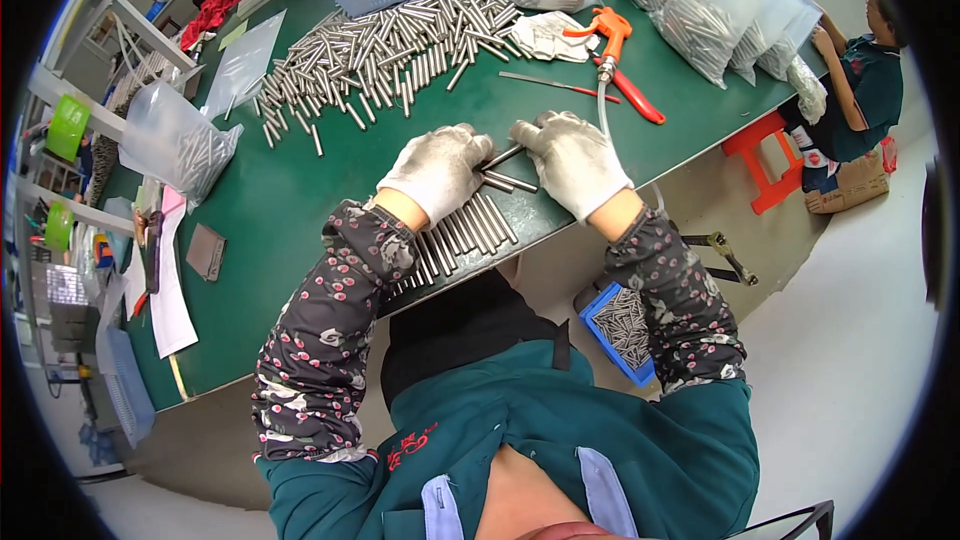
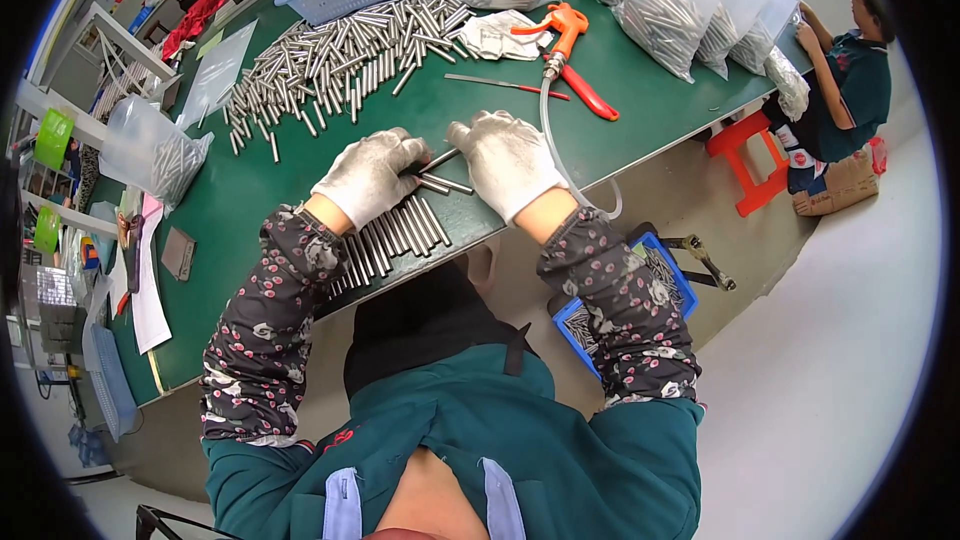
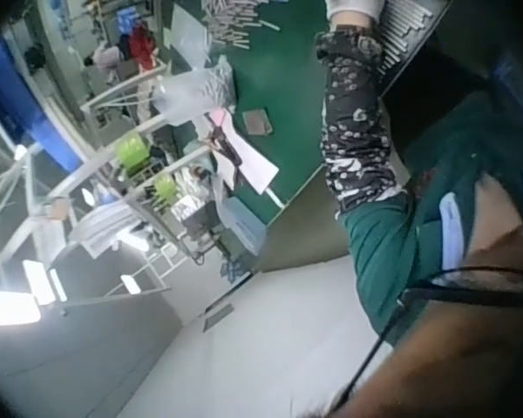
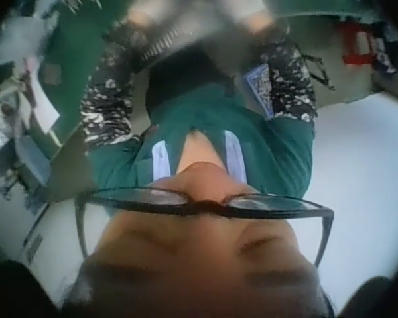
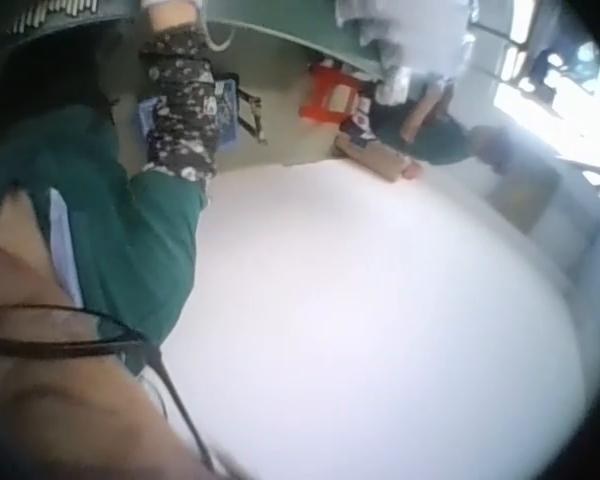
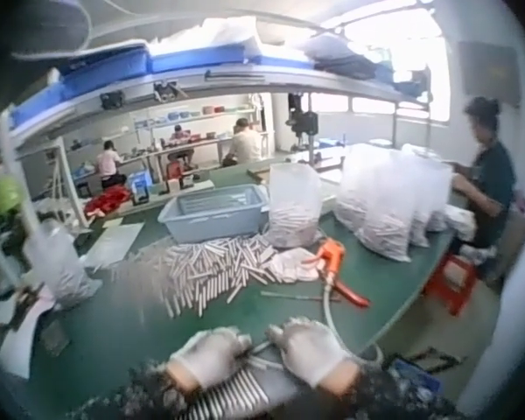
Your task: Sort, clean, and organize small metal tubes using an air gun, pliers, and a sanding block at a factory workbench.
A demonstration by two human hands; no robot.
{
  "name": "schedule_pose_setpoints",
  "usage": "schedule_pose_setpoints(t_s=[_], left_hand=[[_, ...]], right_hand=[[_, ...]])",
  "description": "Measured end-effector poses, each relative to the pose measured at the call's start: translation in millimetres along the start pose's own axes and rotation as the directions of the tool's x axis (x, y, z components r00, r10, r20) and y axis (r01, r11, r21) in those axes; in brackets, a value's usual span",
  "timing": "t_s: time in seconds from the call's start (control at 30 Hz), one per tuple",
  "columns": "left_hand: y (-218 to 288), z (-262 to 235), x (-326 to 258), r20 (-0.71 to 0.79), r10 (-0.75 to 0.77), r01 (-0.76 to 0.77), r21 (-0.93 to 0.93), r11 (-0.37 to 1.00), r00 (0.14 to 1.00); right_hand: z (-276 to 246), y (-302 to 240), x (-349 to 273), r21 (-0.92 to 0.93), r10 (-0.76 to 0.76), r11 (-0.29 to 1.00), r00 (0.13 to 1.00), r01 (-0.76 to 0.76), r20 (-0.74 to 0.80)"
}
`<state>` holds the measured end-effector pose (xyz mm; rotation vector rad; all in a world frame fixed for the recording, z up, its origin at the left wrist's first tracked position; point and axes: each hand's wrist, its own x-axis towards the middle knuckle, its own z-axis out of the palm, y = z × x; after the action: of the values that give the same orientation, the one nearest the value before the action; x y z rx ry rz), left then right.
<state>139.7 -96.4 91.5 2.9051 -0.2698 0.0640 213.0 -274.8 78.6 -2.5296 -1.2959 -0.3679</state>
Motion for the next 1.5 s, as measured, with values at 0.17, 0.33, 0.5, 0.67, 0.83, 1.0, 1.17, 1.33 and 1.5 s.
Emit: schedule_pose_setpoints(t_s=[0.17, 0.33, 0.5, 0.67, 0.83, 1.0, 1.17, 1.33, 1.5], left_hand=[[3, 2, 11, -0.007, 0.111, -0.111, -0.017, 0.994, 0.994], [-1, 8, 15, 0.011, 0.245, -0.242, -0.117, 0.963, 0.970], [12, 3, 13, 0.072, 0.382, -0.366, -0.170, 0.915, 0.921], [10, -5, -8, -0.049, 0.333, -0.336, -0.222, 0.915, 0.942], [-9, 2, -67, -0.069, 0.066, -0.067, -0.018, 0.998, 0.995], [20, 14, -88, 0.052, -0.008, 0.003, 0.091, 0.996, 0.999], [20, 22, -91, -0.115, 0.032, -0.038, -0.043, 0.998, 0.993], [29, 26, -80, -0.181, -0.002, -0.010, -0.066, 0.998, 0.983], [36, 31, -70, -0.212, -0.028, -0.009, -0.175, 0.985, 0.977]], right_hand=[[3, 8, 5, 0.046, 0.007, 0.999, 0.996, -0.011, 0.094], [-3, 12, -15, 0.293, -0.063, 0.956, 0.994, 0.034, 0.089], [-1, 7, -25, 0.323, -0.007, 0.946, 0.997, -0.016, 0.071], [-4, 4, -29, 0.603, 0.082, 0.786, 0.990, -0.134, 0.112], [-29, 12, -35, 0.458, -0.274, 0.871, 0.950, 0.180, 0.148], [-23, -14, -39, 0.323, -0.119, 0.946, 0.946, 0.017, 0.300], [-27, -18, -39, 0.346, -0.103, 0.938, 0.957, 0.003, 0.271], [-19, -13, -32, 0.296, -0.204, 0.941, 0.972, 0.162, 0.118], [-15, -20, -24, 0.369, -0.207, 0.925, 0.936, 0.092, 0.286]])
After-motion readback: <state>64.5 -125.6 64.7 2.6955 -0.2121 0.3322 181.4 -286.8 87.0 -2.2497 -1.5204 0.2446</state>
